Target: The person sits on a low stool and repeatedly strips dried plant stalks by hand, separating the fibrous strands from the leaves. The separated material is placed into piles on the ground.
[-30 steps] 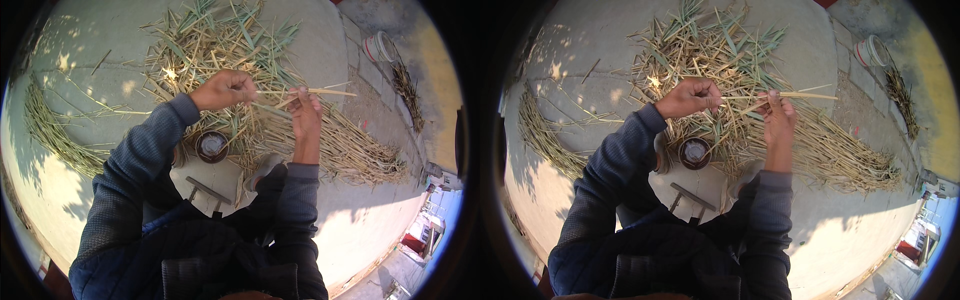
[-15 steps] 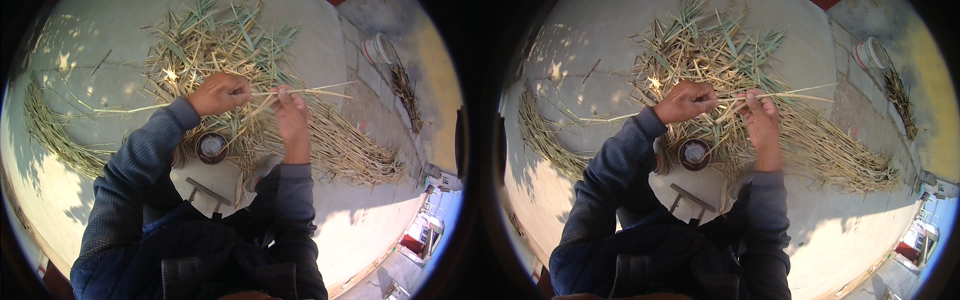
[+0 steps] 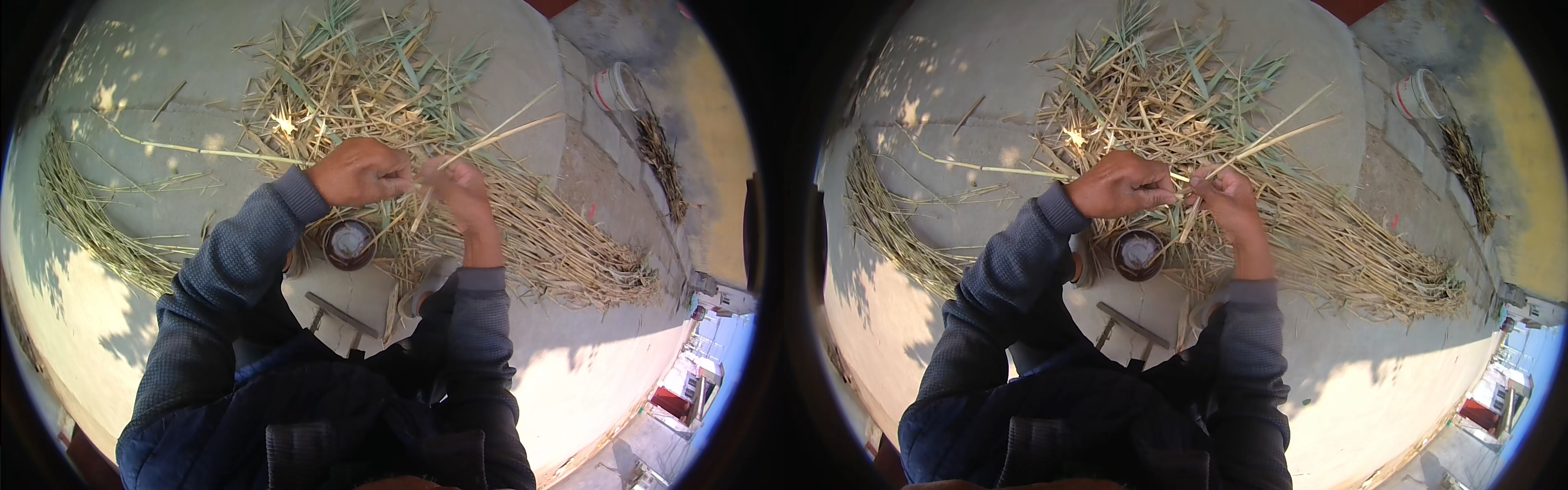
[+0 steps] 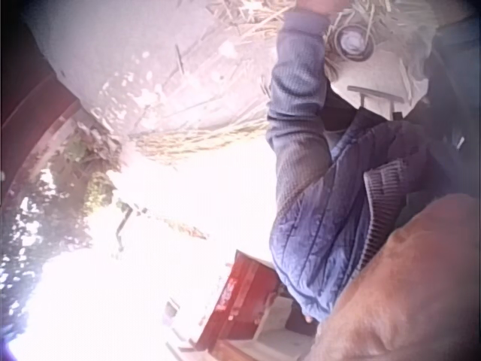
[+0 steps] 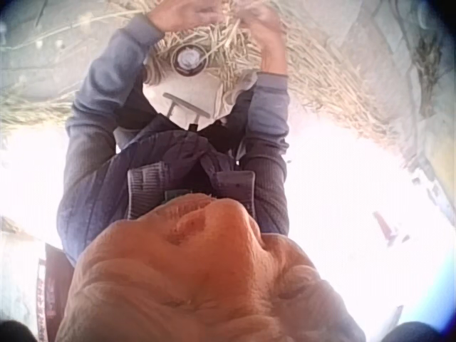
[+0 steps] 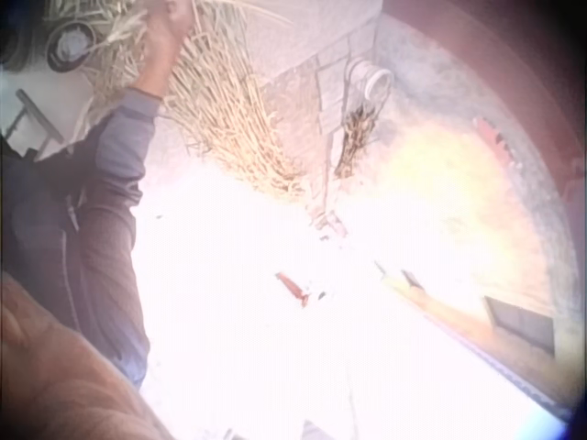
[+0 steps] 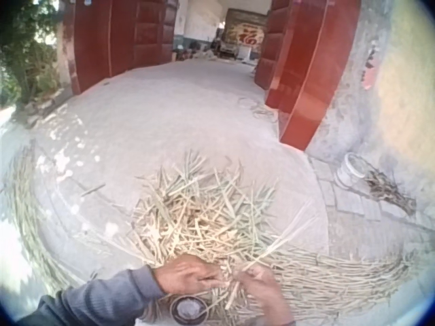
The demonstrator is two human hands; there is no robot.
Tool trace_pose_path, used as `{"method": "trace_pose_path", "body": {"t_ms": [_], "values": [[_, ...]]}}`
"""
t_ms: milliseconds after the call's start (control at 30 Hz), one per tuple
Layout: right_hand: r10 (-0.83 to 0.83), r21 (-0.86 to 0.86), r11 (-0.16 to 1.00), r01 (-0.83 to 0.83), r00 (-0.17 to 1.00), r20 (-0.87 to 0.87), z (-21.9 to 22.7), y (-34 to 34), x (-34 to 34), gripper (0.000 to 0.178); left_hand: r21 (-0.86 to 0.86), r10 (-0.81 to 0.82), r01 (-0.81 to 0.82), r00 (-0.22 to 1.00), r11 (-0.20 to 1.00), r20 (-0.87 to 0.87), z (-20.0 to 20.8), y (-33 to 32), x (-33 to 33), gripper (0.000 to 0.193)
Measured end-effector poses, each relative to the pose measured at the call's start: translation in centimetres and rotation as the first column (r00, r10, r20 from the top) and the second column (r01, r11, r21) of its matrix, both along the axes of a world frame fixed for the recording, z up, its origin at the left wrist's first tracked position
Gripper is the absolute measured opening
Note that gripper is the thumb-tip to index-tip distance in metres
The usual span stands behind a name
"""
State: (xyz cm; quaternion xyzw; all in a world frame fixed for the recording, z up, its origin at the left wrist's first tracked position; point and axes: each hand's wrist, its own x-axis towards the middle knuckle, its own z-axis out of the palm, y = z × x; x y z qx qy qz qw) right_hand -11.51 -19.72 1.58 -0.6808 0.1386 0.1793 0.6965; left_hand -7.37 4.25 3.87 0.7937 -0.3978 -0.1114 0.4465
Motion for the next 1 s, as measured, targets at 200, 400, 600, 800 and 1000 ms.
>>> {"method": "trace_pose_path", "body": {"t_ms": [200, 400, 600, 800, 1000], "values": [[0.032, 0.179, 0.983, -0.04, 0.999, 0.044, 0.3, 0.9, -0.2, 0.017, -0.052, 0.246, -0.25, 0.967, 0.967, -0.063, 1.4, 1.5, 0.7, 0.02], [0.167, 0.045, 0.984, -0.171, 0.981, 0.095, 0.6, 2.5, -0.4, 0.013, -0.093, 0.222, -0.228, 0.972, 0.969, -0.075, 0.5, 2.0, 0.2, 0.018], [-0.206, -0.059, 0.97, 0.235, 0.927, 0.314, 3.0, -2.2, 0.2, 0.019, 0.226, 0.008, -0.01, 1.0, 0.974, 0.009, -1.3, 4.6, 0.5, 0.018], [0.147, -0.491, 0.863, -0.121, 0.989, 0.015, -1.0, 0.1, 2.3, 0.042, 0.168, 0.043, -0.066, 0.99, 0.984, 0.135, -2.2, 4.6, -0.4, 0.019], [0.388, -0.844, 0.514, 0.152, 0.836, 0.387, -2.3, 1.5, 4.1, 0.061, 0.206, 0.021, -0.046, 0.992, 0.977, 0.123, -1.3, 4.5, -1.2, 0.02]]}}
